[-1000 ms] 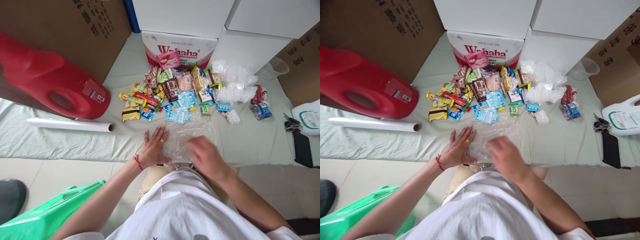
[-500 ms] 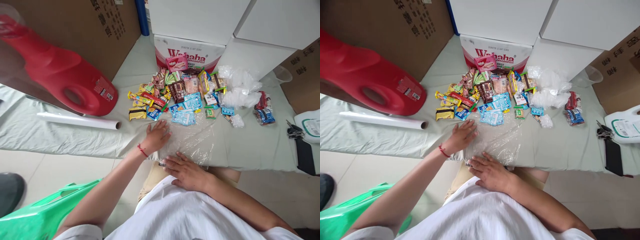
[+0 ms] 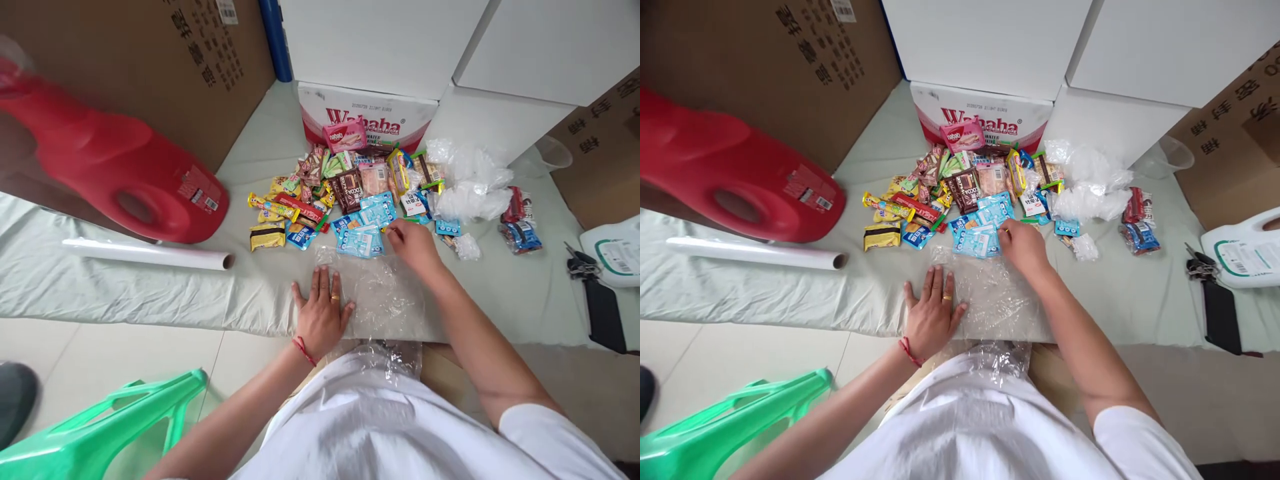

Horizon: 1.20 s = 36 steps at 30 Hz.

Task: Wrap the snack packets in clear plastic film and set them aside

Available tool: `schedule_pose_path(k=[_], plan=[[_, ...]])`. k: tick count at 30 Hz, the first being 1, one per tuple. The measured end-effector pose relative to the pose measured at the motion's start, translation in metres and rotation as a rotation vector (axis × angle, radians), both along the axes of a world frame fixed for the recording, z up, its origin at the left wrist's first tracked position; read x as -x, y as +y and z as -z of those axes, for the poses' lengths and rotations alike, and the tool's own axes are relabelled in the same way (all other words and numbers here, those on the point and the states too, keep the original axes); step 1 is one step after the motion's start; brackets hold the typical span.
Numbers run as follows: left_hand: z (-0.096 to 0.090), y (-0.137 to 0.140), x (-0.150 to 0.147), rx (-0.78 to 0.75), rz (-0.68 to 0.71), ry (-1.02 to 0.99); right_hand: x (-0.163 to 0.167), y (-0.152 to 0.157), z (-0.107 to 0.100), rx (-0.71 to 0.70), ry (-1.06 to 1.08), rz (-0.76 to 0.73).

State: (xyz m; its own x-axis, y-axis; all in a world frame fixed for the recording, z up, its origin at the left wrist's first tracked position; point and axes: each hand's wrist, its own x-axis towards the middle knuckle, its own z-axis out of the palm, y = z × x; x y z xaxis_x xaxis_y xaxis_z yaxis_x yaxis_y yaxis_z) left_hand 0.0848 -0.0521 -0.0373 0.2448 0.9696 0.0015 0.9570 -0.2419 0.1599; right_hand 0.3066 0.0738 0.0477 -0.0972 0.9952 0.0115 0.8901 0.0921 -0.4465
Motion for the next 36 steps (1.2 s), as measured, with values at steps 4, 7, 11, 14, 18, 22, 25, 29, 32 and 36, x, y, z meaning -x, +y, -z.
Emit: schedule_pose_path(k=[4, 7, 11, 14, 18, 22, 25, 29, 32, 36], plan=[[-0.001, -0.008, -0.004, 0.008, 0.013, -0.005, 0.037, 0.034, 0.014, 0.038, -0.269, -0.257], [0.000, -0.008, -0.004, 0.001, 0.007, -0.015, 0.056, 0.033, 0.023, 0.083, -0.339, -0.356], [0.001, -0.005, -0.002, 0.006, 0.019, -0.037, 0.045, 0.031, 0.029, 0.118, -0.273, -0.256], [-0.001, -0.001, 0.001, 0.022, 0.042, -0.049, 0.026, 0.037, 0.035, 0.200, -0.127, -0.117], [-0.004, 0.007, 0.006, 0.021, 0.077, -0.061, 0.017, 0.033, 0.042, 0.161, -0.162, 0.085], [-0.004, 0.009, 0.007, 0.014, 0.078, -0.084, 0.028, 0.015, 0.043, 0.094, -0.275, 0.174], [-0.003, 0.008, 0.006, 0.019, 0.074, -0.105, 0.037, 0.012, 0.047, 0.183, -0.192, 0.205], [-0.004, 0.008, 0.008, 0.037, 0.063, -0.120, 0.028, 0.025, 0.048, 0.254, 0.091, 0.176], [-0.004, 0.012, 0.010, 0.041, 0.040, -0.119, 0.004, 0.026, 0.028, -0.023, 0.216, 0.132], [-0.003, 0.026, 0.011, 0.028, 0.020, -0.127, -0.022, -0.001, -0.018, -0.063, 0.435, -0.067]])
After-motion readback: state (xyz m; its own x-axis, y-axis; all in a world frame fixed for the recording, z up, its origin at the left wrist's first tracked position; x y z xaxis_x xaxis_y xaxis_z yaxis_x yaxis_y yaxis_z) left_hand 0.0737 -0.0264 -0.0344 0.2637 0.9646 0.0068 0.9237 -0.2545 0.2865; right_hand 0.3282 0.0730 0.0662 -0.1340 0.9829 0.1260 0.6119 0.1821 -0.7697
